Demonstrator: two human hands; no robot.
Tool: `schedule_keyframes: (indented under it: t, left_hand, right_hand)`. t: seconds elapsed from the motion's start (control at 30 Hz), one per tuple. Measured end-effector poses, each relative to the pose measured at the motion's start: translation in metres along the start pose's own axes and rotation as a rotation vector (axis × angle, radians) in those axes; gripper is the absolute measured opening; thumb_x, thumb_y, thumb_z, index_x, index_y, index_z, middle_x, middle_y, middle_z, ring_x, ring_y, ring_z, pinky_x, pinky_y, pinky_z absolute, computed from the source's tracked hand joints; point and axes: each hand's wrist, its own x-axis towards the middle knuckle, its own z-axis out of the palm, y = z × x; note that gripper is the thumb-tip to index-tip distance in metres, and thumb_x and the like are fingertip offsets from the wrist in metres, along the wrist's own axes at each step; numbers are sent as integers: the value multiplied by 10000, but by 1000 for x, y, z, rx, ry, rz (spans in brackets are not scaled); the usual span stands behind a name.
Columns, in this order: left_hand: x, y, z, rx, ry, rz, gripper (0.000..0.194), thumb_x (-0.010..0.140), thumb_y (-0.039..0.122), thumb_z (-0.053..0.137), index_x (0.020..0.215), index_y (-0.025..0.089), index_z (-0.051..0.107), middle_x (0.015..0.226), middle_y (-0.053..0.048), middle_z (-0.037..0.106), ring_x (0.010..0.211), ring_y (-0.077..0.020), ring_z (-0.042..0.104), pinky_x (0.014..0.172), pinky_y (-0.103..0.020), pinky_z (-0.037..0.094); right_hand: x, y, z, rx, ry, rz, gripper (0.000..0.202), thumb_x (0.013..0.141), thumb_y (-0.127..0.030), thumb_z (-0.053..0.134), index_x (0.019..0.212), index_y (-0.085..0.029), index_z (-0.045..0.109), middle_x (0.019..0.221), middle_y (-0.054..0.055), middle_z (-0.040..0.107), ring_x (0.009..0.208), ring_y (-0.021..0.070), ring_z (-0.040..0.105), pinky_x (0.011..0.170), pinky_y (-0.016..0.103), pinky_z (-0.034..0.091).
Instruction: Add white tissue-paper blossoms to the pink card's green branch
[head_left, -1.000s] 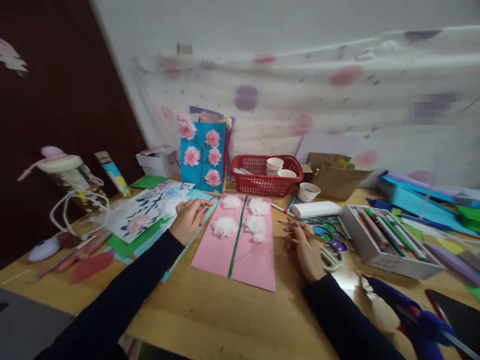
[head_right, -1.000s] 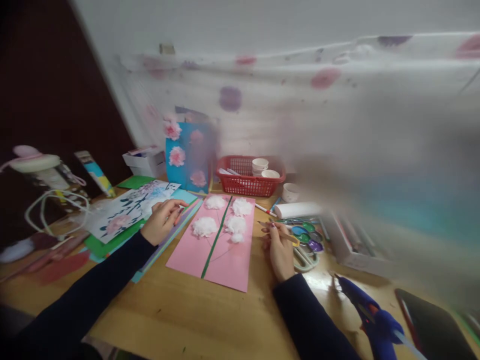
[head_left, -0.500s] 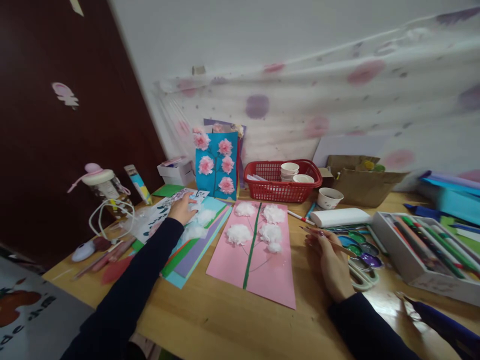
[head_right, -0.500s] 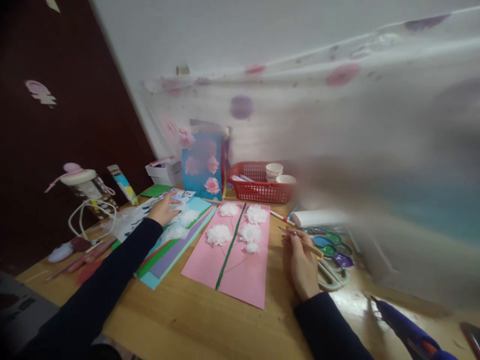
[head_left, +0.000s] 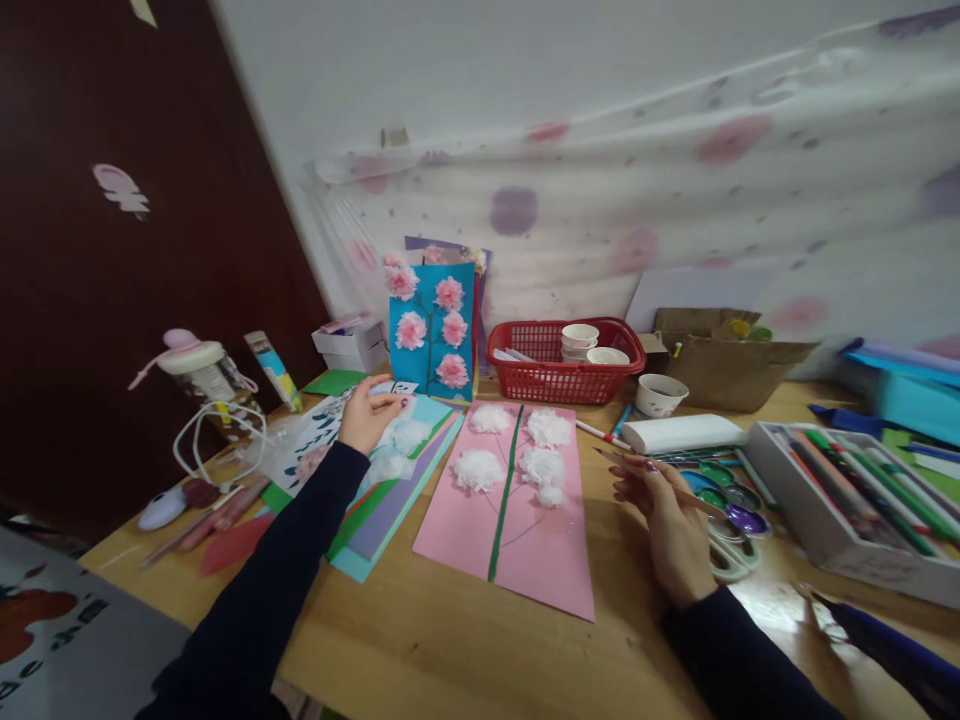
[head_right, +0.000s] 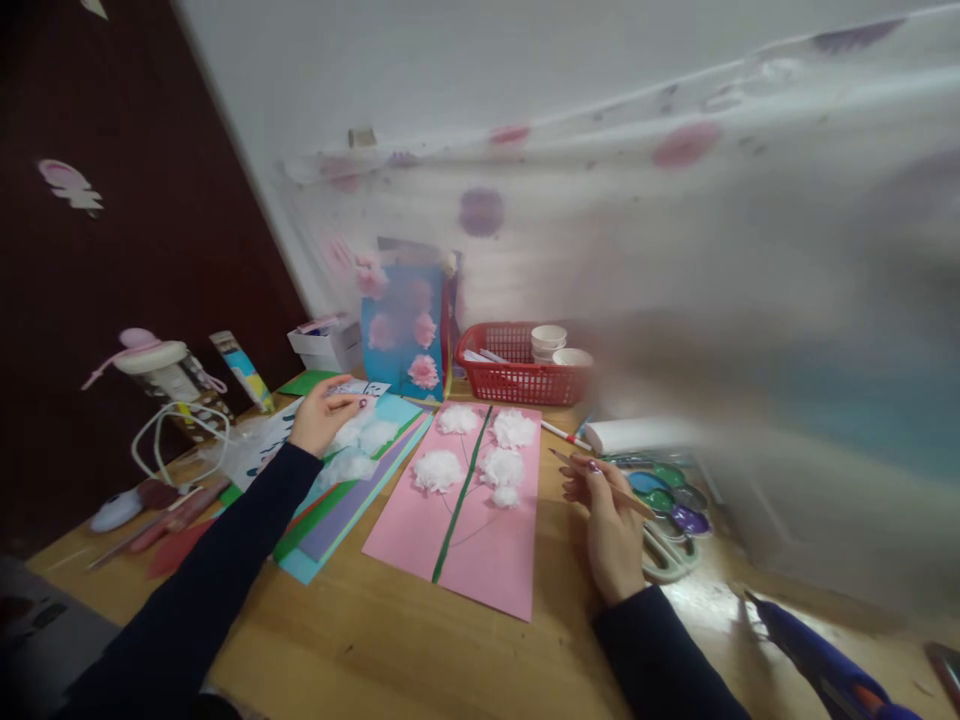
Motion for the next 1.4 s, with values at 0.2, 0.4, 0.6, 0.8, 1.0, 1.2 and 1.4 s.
schedule_keyframes:
  t: [0.2, 0.4, 0.6, 0.8, 1.0, 1.2, 1.4]
  left_hand:
    - [-78, 61, 54, -763, -478, -288, 597, 518, 213, 832, 1042, 138, 556, 790, -23, 701, 659, -127, 636, 631, -230, 460]
    - [-130, 71, 89, -881, -625, -478, 543, 528, 233, 867, 983, 128, 588, 794, -61, 724, 749, -157, 666, 731, -258, 464]
    - [-135, 62, 95, -783, -589, -485, 555, 522, 211, 854, 992, 131, 569, 763, -53, 724, 646, -135, 647, 588, -215, 428]
    - [-135, 57, 95, -753, -676, -420, 543, 542, 161, 826, 1018, 148, 565, 816, -59, 729, 742, -172, 683, 702, -268, 481]
    - [-136, 55, 93, -724, -729, -347, 493, 604, 143, 758, 1063, 156, 578, 869, -78, 736, 805, -195, 691, 685, -263, 479]
    - [-136, 56, 92, -740, -724, -327, 443, 662, 174, 716, 1070, 134, 548, 837, -84, 732, 829, -212, 700, 797, -322, 478]
    - [-135, 55, 91, -747, -726, -282, 436, 668, 181, 682, 1080, 135, 546, 839, -90, 735, 834, -223, 699, 803, -343, 471]
  right_hand:
    - [-16, -16, 7, 163, -110, 125, 405, 788, -535, 552, 689, -159, 663, 593, 65, 670, 485, 151, 573, 469, 269, 459]
    - [-33, -18, 10, 173, -282, 196, 492, 839, -570, 498, 607, -159, 633, 500, 42, 608, 460, 145, 571, 437, 242, 436]
    - [-41, -23, 15, 144, -429, 230, 535, 854, -581, 461, 580, -152, 627, 464, 51, 605, 419, 145, 550, 432, 253, 441]
    - [-42, -25, 16, 168, -436, 257, 522, 862, -537, 458, 545, -153, 616, 438, 51, 590, 396, 139, 535, 405, 240, 413]
    - [-40, -24, 16, 223, -409, 289, 501, 828, -546, 499, 537, -154, 615, 407, 41, 564, 363, 130, 512, 381, 231, 406]
    - [-38, -26, 16, 225, -342, 256, 493, 817, -552, 511, 530, -162, 606, 422, 33, 564, 369, 129, 522, 362, 223, 402]
    - [-38, -28, 17, 205, -305, 257, 489, 790, -560, 530, 518, -161, 606, 391, 31, 544, 346, 123, 497, 355, 225, 398]
